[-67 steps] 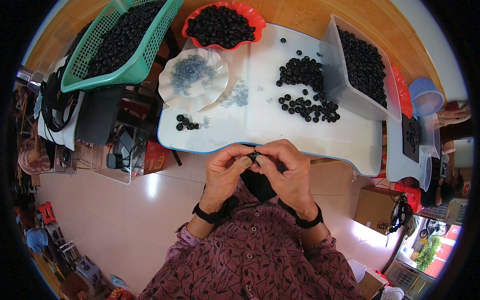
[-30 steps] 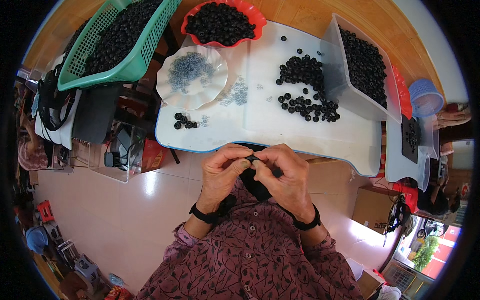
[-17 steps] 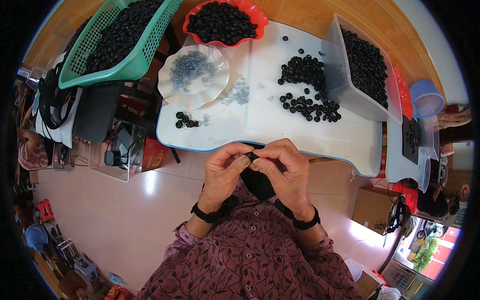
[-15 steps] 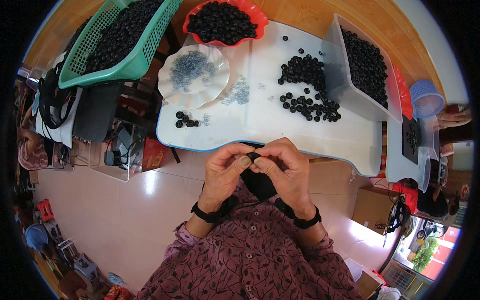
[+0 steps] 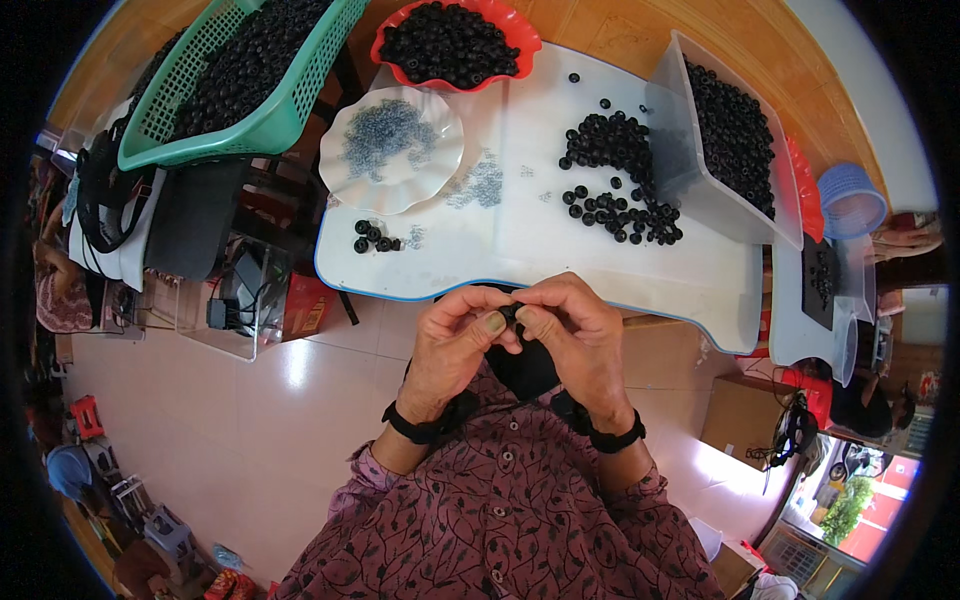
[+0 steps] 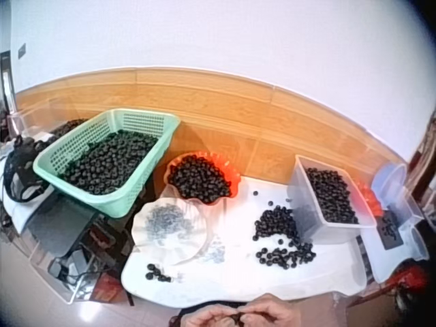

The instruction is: Assembling small black plastic components by hand in a manufacturing setting.

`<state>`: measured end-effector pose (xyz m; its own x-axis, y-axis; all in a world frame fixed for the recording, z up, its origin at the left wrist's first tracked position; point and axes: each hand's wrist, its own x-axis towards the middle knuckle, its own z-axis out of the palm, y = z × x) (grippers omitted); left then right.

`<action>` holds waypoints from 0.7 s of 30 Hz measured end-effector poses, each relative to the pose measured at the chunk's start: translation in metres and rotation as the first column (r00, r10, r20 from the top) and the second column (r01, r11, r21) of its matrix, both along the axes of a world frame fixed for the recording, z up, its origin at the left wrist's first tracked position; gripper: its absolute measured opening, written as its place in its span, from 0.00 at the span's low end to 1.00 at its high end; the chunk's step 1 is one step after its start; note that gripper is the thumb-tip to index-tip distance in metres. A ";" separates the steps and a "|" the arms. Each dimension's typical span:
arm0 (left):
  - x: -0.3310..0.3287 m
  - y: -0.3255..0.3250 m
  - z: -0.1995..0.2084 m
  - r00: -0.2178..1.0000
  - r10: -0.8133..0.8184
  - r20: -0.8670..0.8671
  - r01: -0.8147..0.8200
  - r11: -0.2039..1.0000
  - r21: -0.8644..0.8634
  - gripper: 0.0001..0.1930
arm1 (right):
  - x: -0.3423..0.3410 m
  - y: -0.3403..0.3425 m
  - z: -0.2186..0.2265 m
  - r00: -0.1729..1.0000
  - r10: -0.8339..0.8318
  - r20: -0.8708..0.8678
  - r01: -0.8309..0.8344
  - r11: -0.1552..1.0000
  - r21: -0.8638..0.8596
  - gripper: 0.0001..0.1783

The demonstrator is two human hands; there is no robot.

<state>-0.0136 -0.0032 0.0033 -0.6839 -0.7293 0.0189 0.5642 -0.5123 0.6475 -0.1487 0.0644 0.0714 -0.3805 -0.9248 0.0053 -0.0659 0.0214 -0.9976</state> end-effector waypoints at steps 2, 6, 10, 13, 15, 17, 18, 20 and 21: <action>-0.001 -0.001 0.005 0.995 -0.048 -0.084 0.061 0.987 0.150 0.11 | -0.001 0.000 -0.004 0.999 -0.015 0.033 0.014 1.000 0.012 0.07; -0.001 -0.001 0.002 0.988 -0.056 -0.142 0.086 0.973 0.216 0.11 | 0.002 -0.001 -0.011 0.970 -0.026 0.241 0.036 0.999 -0.037 0.07; -0.001 -0.001 0.001 0.985 -0.041 -0.169 0.083 0.965 0.248 0.11 | 0.004 -0.002 -0.014 0.950 -0.027 0.312 0.047 0.997 -0.056 0.07; -0.001 -0.001 0.004 0.986 -0.034 -0.164 0.077 0.962 0.262 0.11 | 0.005 -0.002 -0.013 0.929 -0.031 0.368 0.058 0.996 -0.062 0.07; -0.001 -0.001 0.003 0.987 -0.033 -0.160 0.076 0.960 0.271 0.11 | 0.005 -0.002 -0.014 0.927 -0.030 0.373 0.057 0.997 -0.061 0.07; 0.000 -0.001 0.001 0.985 -0.031 -0.167 0.073 0.965 0.250 0.11 | 0.006 -0.003 -0.015 0.925 -0.025 0.380 0.052 0.997 -0.060 0.07; 0.000 -0.001 0.001 0.986 -0.029 -0.167 0.071 0.965 0.251 0.11 | 0.007 -0.003 -0.015 0.928 -0.026 0.371 0.052 0.997 -0.059 0.07; 0.000 -0.001 0.001 0.985 -0.030 -0.167 0.071 0.967 0.243 0.11 | 0.007 -0.003 -0.014 0.932 -0.029 0.360 0.053 0.997 -0.057 0.07; 0.000 -0.001 0.001 0.985 -0.031 -0.168 0.072 0.967 0.244 0.11 | 0.007 -0.003 -0.013 0.933 -0.033 0.358 0.055 0.997 -0.052 0.07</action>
